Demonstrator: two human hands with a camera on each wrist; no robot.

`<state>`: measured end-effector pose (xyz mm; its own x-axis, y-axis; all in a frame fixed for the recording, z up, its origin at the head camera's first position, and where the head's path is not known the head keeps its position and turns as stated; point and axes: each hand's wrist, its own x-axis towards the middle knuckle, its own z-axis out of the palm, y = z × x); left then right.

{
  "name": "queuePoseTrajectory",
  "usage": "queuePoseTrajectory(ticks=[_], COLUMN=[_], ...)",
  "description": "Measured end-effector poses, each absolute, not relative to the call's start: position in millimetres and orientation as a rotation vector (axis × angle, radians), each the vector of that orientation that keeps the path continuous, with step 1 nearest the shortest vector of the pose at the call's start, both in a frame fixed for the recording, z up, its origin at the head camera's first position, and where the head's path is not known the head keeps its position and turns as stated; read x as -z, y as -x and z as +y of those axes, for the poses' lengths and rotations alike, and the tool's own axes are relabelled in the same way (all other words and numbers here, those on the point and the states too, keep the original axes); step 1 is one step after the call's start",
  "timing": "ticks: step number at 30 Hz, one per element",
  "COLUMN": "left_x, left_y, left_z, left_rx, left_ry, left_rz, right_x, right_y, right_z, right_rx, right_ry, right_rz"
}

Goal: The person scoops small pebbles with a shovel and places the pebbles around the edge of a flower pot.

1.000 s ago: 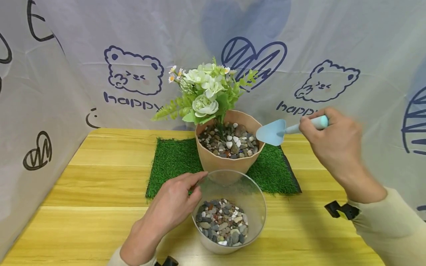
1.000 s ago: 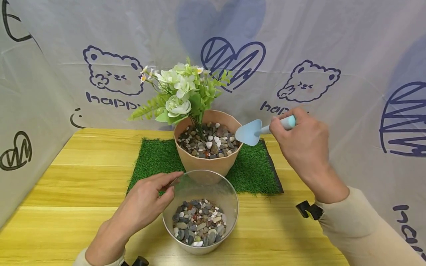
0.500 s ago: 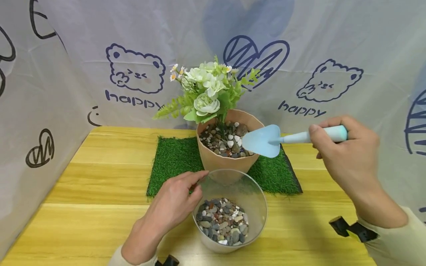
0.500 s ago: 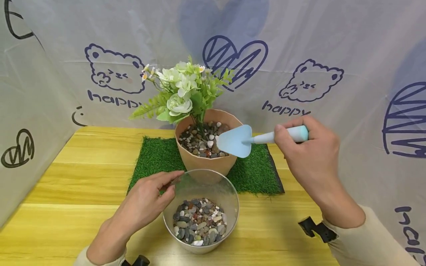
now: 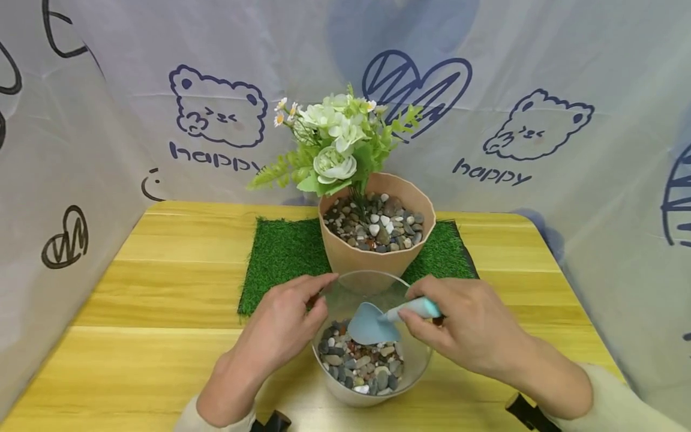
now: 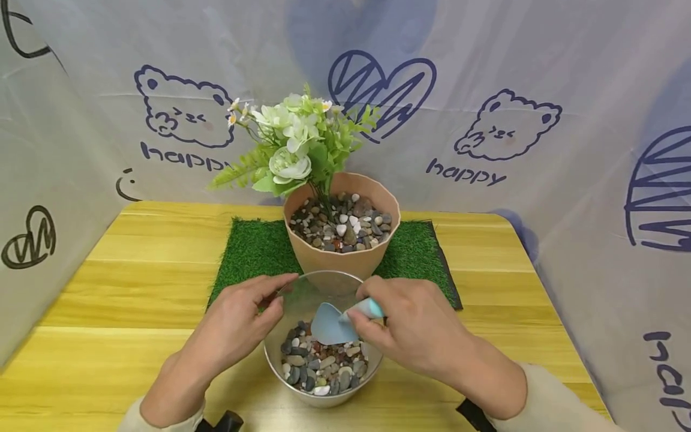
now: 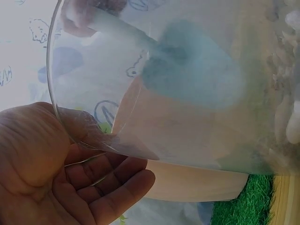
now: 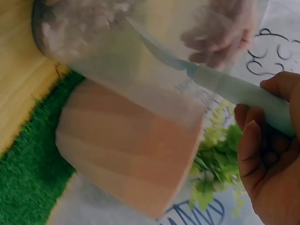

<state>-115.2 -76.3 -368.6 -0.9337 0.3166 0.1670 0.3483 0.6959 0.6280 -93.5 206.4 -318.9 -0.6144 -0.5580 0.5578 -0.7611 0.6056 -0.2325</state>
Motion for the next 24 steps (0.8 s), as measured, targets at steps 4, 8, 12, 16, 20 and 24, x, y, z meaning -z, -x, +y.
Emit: queuePoseTrajectory(ticks=[4, 8, 12, 16, 20, 24], left_x=[368.5, 368.2, 368.0, 367.7, 367.4, 367.5], left_y=[115.1, 114.9, 114.7, 114.3, 114.6, 115.1], left_z=[-75.6, -75.4, -75.5, -76.0, -75.7, -75.2], left_rx=[1.061, 1.059, 1.059, 1.038, 1.023, 1.039], left_ry=[0.558, 0.562, 0.565, 0.561, 0.569, 0.564], left_rz=[-2.847, -2.844, -2.844, -2.839, -2.834, -2.85], right_x=[332.7, 339.7, 340.6, 337.4, 330.3, 321.0], right_y=[94.2, 93.1, 91.6, 90.3, 90.1, 89.9], right_z=[200.0, 196.6, 196.3, 197.1, 199.3, 202.4], right_rx=[-0.593, -0.619, -0.634, -0.661, -0.693, -0.753], right_ry=[-1.093, -1.128, -1.155, -1.195, -1.27, -1.278], right_rz=[-2.407, -2.425, -2.457, -2.549, -2.657, -2.781])
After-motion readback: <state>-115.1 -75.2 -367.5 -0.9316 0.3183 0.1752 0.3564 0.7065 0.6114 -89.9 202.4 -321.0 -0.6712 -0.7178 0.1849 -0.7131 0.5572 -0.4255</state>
